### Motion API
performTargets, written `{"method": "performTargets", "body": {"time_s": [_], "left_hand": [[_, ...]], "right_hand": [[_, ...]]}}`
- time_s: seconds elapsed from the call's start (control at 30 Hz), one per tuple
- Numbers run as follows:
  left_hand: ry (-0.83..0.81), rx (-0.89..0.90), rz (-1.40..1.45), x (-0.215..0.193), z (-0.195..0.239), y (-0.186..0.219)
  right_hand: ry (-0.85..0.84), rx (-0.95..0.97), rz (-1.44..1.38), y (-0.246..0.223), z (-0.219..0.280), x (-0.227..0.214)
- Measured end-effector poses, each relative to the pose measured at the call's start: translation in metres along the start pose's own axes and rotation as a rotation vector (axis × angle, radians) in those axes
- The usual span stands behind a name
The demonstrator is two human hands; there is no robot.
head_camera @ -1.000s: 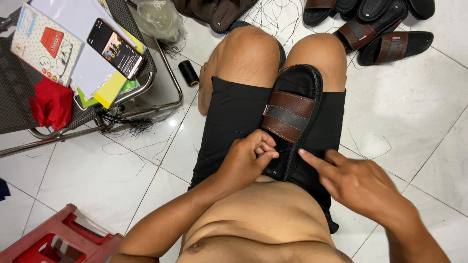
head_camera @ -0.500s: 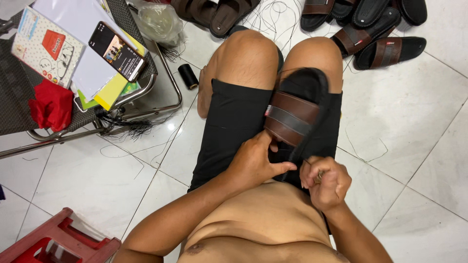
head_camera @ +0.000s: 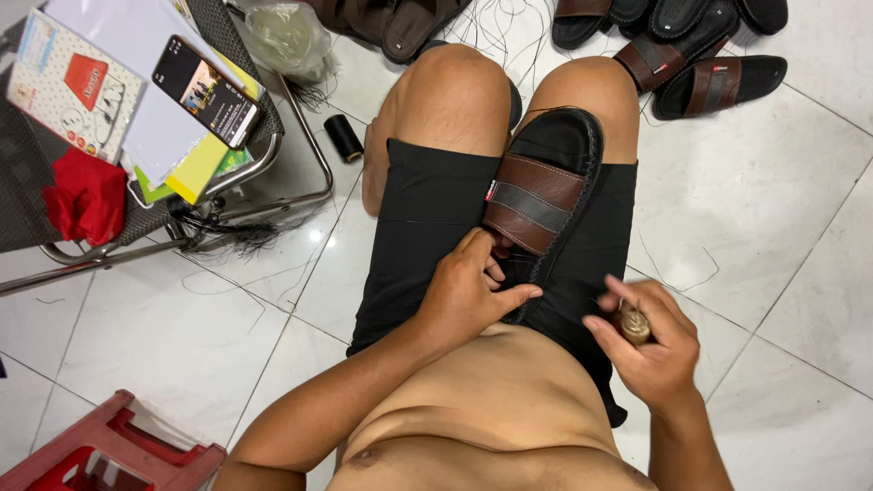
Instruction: The person sits on the floor and sews a brown and black sandal using a needle and thread. They repeatedly push the needle through the sandal's strap and pull the thread to secure it. The person briefly pauses to interact with a smartphone on a nearby chair before resuming the sewing task.
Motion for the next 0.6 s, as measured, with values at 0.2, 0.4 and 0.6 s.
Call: {"method": "performTargets", "body": {"time_s": [0.2,0.4,0.6], "left_hand": [[0.047,0.142,-0.086,-0.012,0.009,0.01],[0.151,0.575,-0.214,-0.039,0.021,0.047],[0.122,0.759,-0.24,-0.039,0.022,0.055]], "right_hand": [[-0.033,-0.242,-0.157,-0.05,-0.035,0.021],[-0.148,-0.023,-0.495,-0.034,-0.028,0.037],[-0.21,-0.28,-0.171,-0.047,-0.027,0.036]]}}
Point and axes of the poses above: each hand's wrist, its own z-axis away from the middle knuckle, its own x-axis out of the palm, y = z × x, the point moved 4 cm from there along -z, towards the middle knuckle, and after that the axes turned 10 degrees about x, right-handed, at the moved point
